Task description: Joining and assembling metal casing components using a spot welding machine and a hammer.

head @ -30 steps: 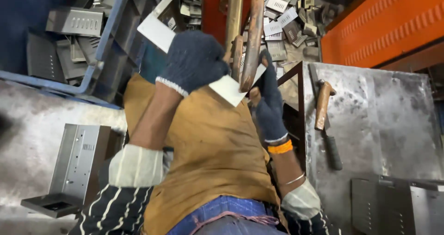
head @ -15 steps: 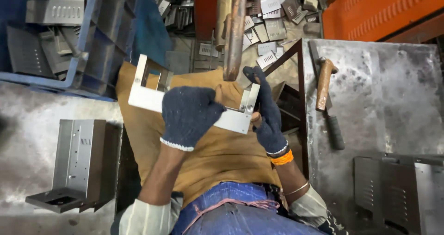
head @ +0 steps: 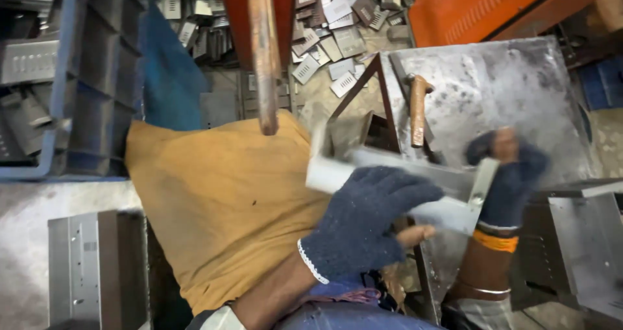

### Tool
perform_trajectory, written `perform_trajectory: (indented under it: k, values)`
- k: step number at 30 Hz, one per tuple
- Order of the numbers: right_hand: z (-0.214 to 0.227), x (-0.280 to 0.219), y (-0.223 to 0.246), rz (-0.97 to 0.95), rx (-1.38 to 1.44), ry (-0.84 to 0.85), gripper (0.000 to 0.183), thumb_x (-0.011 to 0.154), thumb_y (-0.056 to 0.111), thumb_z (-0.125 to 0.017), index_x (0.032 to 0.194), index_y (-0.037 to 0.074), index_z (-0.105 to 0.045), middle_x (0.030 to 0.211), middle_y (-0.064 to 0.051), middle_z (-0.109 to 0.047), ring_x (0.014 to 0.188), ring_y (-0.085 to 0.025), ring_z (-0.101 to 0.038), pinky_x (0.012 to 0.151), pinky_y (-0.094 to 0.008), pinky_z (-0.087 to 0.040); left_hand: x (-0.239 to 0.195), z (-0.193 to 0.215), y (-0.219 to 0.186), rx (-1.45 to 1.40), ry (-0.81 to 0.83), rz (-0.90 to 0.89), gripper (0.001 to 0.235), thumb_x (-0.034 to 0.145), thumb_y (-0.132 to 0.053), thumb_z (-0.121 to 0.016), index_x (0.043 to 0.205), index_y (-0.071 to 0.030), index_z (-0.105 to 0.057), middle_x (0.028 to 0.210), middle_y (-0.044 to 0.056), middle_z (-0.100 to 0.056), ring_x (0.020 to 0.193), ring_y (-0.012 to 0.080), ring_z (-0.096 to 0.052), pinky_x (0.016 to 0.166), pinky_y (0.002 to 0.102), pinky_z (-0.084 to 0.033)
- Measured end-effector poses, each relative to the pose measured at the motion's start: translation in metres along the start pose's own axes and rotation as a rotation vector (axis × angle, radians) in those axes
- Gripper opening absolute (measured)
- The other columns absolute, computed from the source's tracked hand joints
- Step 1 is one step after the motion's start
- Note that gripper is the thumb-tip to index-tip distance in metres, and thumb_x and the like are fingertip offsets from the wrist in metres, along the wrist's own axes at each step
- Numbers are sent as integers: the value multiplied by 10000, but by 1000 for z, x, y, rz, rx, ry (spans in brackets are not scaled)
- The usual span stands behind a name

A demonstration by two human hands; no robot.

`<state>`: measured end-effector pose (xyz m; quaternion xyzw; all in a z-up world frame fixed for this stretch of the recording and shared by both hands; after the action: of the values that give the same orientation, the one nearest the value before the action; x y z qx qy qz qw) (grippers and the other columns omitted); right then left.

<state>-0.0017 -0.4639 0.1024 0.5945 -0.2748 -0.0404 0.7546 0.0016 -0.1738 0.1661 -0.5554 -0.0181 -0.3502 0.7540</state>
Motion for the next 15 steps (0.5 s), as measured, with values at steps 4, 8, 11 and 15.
perform_trajectory:
  k: [4, 8, 11, 15]
  values:
    - [27, 30, 3, 94, -343, -276, 536, 1225, 332, -632, 833, -27, -701, 725, -105, -642, 650, -209, -565, 626, -347, -383, 5, -8, 7, -10, -5, -146, 432, 928, -328, -733, 1308, -135, -664, 1273, 103, -689, 1222, 300, -650, 1098, 449, -494]
    - [46, 87, -79, -45, -1193, -339, 343, 1042, 409, -701, 1011, 68, -709, 928, -196, -704, 848, -402, -648, 711, -524, -463, 5, -9, 30, -94, 33, 13, 378, 945, -307, -736, 1279, -140, -675, 1256, 94, -705, 1194, 294, -669, 1028, 413, -523]
    - [41, 102, -159, -215, -1228, -170, 467, 940, 451, -742, 1161, 49, -656, 1075, -243, -682, 987, -464, -636, 807, -564, -484, 2, -9, 41, -160, 55, 102, 358, 946, -300, -734, 1254, -124, -691, 1220, 95, -721, 1148, 278, -698, 980, 389, -547]
    - [15, 105, -206, -297, -1192, 11, 632, 823, 380, -769, 1304, 24, -566, 1238, -288, -616, 1098, -482, -599, 894, -553, -488, 0, -4, 57, -254, 84, 350, 362, 908, -271, -733, 1232, -114, -698, 1147, 76, -733, 1025, 213, -725, 857, 350, -585]
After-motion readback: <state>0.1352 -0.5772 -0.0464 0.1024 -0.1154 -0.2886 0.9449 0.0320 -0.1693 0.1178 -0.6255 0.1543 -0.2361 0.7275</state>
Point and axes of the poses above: each hand's wrist, its own x-axis towards the middle knuckle, its own z-axis out of the back of the hand, y = z × x, the point moved 3 cm from there along x, towards the middle knuckle
